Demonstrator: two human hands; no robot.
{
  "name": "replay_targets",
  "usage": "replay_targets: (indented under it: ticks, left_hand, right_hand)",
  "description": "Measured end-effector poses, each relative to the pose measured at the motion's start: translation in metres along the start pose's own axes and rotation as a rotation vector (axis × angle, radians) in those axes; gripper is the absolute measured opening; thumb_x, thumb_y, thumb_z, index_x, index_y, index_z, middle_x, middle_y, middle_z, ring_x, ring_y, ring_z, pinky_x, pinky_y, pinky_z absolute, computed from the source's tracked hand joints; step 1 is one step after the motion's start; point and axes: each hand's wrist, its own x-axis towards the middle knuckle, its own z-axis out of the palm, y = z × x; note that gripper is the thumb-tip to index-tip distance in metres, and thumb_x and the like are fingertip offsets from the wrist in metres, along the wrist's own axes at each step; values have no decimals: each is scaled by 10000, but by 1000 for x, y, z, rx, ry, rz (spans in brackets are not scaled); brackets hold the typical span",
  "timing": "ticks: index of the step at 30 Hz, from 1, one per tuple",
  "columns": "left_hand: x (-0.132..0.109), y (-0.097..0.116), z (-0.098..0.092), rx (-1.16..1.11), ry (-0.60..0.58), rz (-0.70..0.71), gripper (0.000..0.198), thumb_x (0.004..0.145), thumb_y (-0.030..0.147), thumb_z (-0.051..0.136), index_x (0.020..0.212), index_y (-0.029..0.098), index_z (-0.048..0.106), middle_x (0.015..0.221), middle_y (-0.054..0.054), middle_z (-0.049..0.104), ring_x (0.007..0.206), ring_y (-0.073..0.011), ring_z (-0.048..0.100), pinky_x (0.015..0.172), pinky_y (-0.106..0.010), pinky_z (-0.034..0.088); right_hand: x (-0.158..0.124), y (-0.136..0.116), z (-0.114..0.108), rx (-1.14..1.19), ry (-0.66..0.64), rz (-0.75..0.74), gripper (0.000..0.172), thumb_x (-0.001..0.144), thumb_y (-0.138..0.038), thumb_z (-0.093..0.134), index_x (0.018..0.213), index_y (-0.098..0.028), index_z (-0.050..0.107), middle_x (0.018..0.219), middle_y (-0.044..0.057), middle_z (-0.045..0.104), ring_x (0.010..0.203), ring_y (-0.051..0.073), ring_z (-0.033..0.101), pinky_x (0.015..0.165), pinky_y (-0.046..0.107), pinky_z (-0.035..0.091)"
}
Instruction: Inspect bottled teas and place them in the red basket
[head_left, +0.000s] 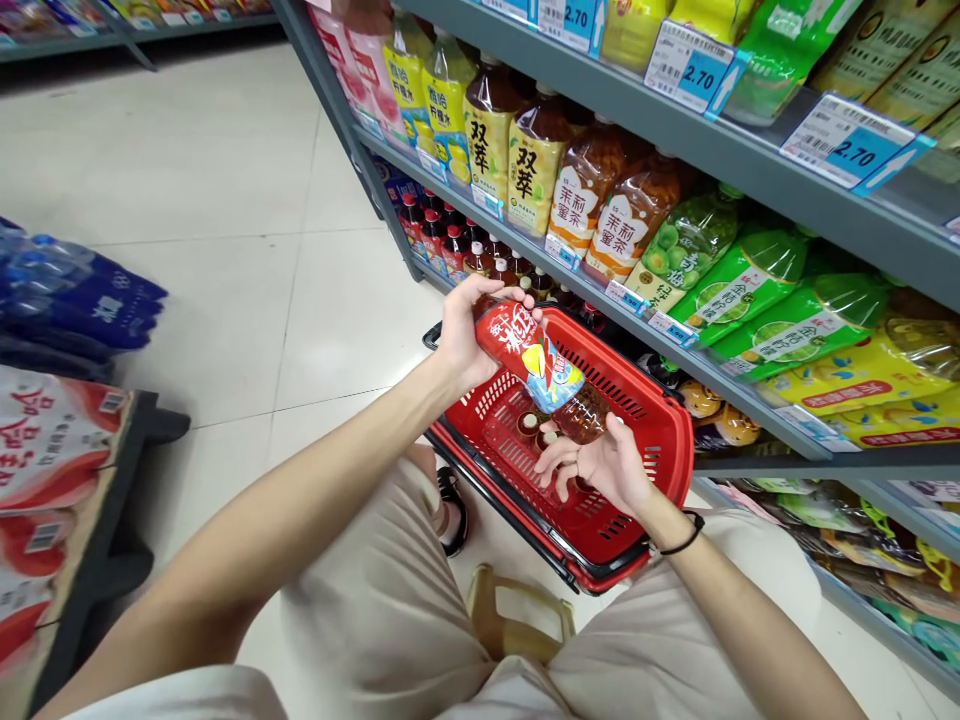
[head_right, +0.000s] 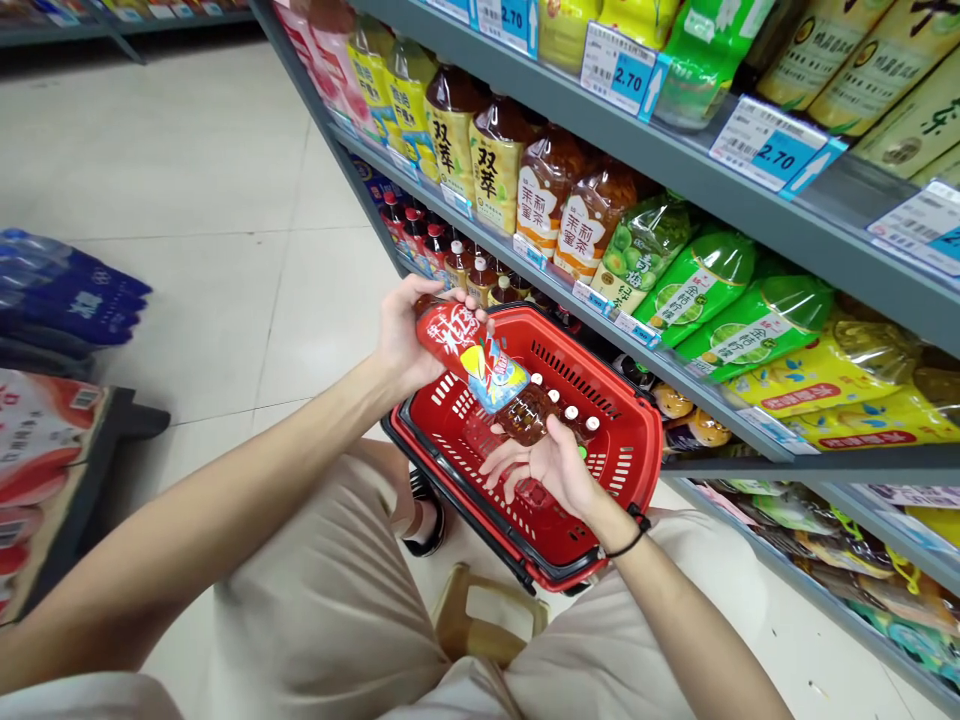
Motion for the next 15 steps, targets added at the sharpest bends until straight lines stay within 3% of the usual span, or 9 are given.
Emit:
replay_targets:
  ticks: [6,9,12,15]
  left_hand:
    - [1,4,-5,24,-80,-54,215,800,336,642,887,158,725,816,-88,755,856,-262,769,938,-423,640]
    - [2,7,-6,54,-109,-97,320,808,369,649,996,132,753,886,-125,781,869,-275,770,920,-429,640]
    - [3,9,-7,85,-101,-102,344,812,370,648,1011,116,766,903,-139,785,868,-272,768,905,-418,644]
    - [5,7,-9,138,-109,-106,326,810,359,636,963,108,776,892,-138,786,821,-251,759,890,-410,647]
  right_hand:
    - [0,2,-6,-94,140,-88,786,910,-851,543,1069,-107,740,874,175,785,690,247,740,491,281,497]
    - [-2,2,-5,-231,166,-151,614,883,-726,716,963,-117,729,880,172,781,694,240,740,480,277,500]
    - [-5,7,-2,-398,294,-193,437,802,-484,900,1006,-151,703,892,106,778,666,185,704,499,255,509]
    - [-6,16,-1,-505,426,-214,490,764,-389,934,1135,-170,700,980,78,785,726,162,700,596,262,565]
